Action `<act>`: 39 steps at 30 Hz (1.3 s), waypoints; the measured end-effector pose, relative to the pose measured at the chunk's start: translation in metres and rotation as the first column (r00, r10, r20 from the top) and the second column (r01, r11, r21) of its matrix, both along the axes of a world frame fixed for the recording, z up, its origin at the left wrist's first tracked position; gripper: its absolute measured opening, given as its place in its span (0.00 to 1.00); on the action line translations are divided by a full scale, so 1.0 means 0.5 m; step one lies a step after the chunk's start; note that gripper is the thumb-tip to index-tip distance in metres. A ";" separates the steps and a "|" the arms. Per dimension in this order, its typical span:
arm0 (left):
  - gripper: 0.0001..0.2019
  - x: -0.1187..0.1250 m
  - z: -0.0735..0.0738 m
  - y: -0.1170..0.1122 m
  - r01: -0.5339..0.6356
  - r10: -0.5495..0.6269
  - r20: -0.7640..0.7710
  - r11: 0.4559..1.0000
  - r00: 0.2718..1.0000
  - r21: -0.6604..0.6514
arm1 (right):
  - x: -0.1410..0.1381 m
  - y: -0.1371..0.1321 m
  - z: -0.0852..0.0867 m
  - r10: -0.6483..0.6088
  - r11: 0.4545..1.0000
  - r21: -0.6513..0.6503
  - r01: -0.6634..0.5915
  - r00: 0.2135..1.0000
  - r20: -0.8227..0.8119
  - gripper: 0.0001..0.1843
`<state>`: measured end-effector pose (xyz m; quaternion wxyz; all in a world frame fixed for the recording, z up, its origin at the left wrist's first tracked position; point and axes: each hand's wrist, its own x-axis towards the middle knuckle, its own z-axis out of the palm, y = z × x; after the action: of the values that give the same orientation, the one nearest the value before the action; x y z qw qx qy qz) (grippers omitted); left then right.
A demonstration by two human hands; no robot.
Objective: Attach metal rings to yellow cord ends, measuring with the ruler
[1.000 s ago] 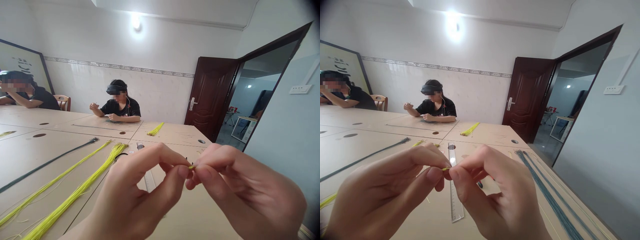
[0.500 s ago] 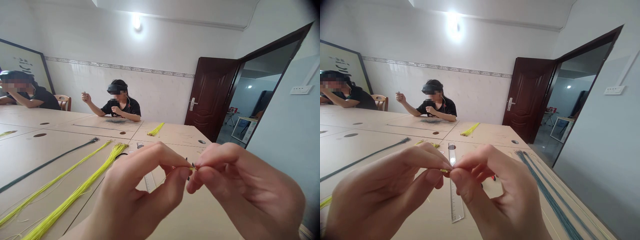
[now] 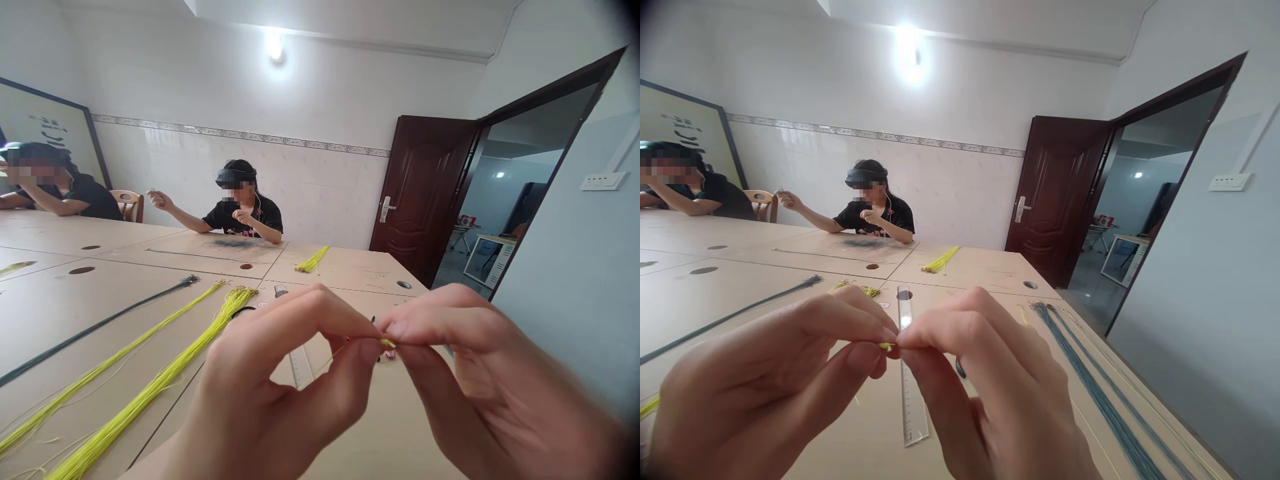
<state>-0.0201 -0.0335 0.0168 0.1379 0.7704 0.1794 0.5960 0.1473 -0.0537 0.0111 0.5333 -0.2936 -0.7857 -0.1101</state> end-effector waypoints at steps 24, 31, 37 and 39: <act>0.07 0.003 -0.001 0.008 0.004 -0.005 0.007 0.999 1.000 0.044 | 0.001 -0.002 0.010 -0.071 0.988 0.144 0.059 0.994 0.077 0.07; 0.07 0.002 0.001 0.010 0.018 -0.018 0.002 0.997 1.000 0.071 | -0.002 -0.007 0.013 -0.116 0.980 0.172 0.101 0.990 0.077 0.06; 0.09 -0.001 -0.004 0.007 -0.011 0.012 -0.019 0.998 1.000 0.065 | 0.008 -0.006 0.013 -0.122 0.981 0.166 0.098 0.982 0.143 0.10; 0.08 -0.003 -0.008 0.009 -0.004 0.006 -0.021 0.996 1.000 0.094 | 0.009 -0.007 0.013 -0.120 0.981 0.167 0.095 0.982 0.146 0.10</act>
<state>-0.0215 -0.0291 0.0127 0.0981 0.7819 0.1546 0.5959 0.1515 -0.0572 0.0175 0.4855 -0.2827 -0.7964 -0.2238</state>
